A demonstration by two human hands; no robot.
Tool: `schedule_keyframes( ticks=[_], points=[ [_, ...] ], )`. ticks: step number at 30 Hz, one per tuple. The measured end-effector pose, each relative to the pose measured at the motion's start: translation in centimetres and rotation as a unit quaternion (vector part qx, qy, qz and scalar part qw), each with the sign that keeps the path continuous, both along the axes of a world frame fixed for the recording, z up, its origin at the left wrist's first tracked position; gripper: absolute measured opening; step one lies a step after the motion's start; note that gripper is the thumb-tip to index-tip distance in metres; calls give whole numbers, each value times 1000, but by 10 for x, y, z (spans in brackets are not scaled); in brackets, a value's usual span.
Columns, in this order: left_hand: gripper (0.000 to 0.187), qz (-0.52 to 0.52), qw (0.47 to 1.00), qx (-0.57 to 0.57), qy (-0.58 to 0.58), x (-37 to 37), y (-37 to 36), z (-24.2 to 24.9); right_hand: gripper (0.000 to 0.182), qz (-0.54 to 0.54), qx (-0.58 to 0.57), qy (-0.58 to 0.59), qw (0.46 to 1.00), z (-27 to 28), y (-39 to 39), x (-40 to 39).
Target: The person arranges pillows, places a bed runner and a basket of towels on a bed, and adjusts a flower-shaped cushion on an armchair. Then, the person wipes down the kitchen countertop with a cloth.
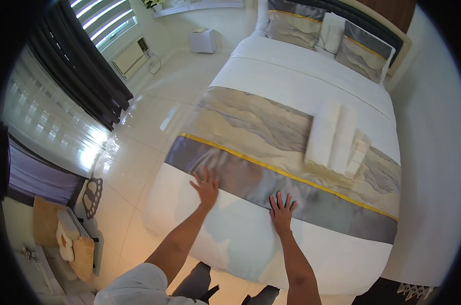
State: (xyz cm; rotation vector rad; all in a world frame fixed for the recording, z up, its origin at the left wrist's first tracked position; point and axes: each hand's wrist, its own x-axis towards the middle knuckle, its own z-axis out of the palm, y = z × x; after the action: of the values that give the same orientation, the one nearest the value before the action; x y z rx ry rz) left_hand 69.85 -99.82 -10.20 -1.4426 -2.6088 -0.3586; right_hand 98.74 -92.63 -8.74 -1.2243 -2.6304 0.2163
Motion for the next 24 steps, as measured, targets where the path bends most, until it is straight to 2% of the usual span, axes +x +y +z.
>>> schedule_keyframes(
  ticks=[2, 4, 6, 7, 8, 9, 10, 12, 13, 15, 17, 18, 22, 24],
  points=[
    [55, 131, 990, 31, 28, -85, -9, -10, 61, -1, -5, 8, 1000, -1, -4, -60],
    [60, 186, 980, 55, 32, -163, -16, -38, 65, -27, 17, -45, 998, 1, -6, -110],
    [57, 339, 933, 54, -112, -218, -14, -45, 64, -23, 19, -61, 998, 2, -5, -147],
    [57, 338, 932, 51, -117, -246, -15, -47, 65, -20, 19, -70, 997, 3, -6, -163],
    [55, 350, 872, 75, -333, -274, -18, -49, 65, -19, 19, -75, 997, 2, -7, -175],
    [53, 346, 768, 96, -530, -297, -20, -56, 64, -19, 15, -72, 997, 1, -7, -185],
    [53, 348, 765, 96, -533, -313, -20, -64, 63, -18, 11, -68, 997, 0, -8, -193],
    [48, 312, 617, 298, -658, -338, -17, -84, 63, -23, -11, -68, 997, 2, -10, -202],
    [48, 316, 613, 298, -660, -346, -16, -86, 62, -29, -31, -63, 997, 4, -10, -205],
    [50, 327, 371, 461, -737, -350, -15, -58, 61, -31, -40, -55, 997, 20, -12, -211],
    [50, 318, 354, 486, -733, -357, -22, -50, 59, -25, -51, 34, 998, 31, -12, -216],
    [50, 306, 342, 512, -727, -361, -25, -46, 58, -23, -30, 40, 998, 37, -13, -219],
    [52, 329, 367, 507, -707, -360, -55, -46, 60, -23, -10, 29, 999, 47, -18, -228],
    [49, 400, 396, 458, -688, -360, -61, -76, 58, -8, -31, -53, 998, 45, -23, -229]
  ],
)
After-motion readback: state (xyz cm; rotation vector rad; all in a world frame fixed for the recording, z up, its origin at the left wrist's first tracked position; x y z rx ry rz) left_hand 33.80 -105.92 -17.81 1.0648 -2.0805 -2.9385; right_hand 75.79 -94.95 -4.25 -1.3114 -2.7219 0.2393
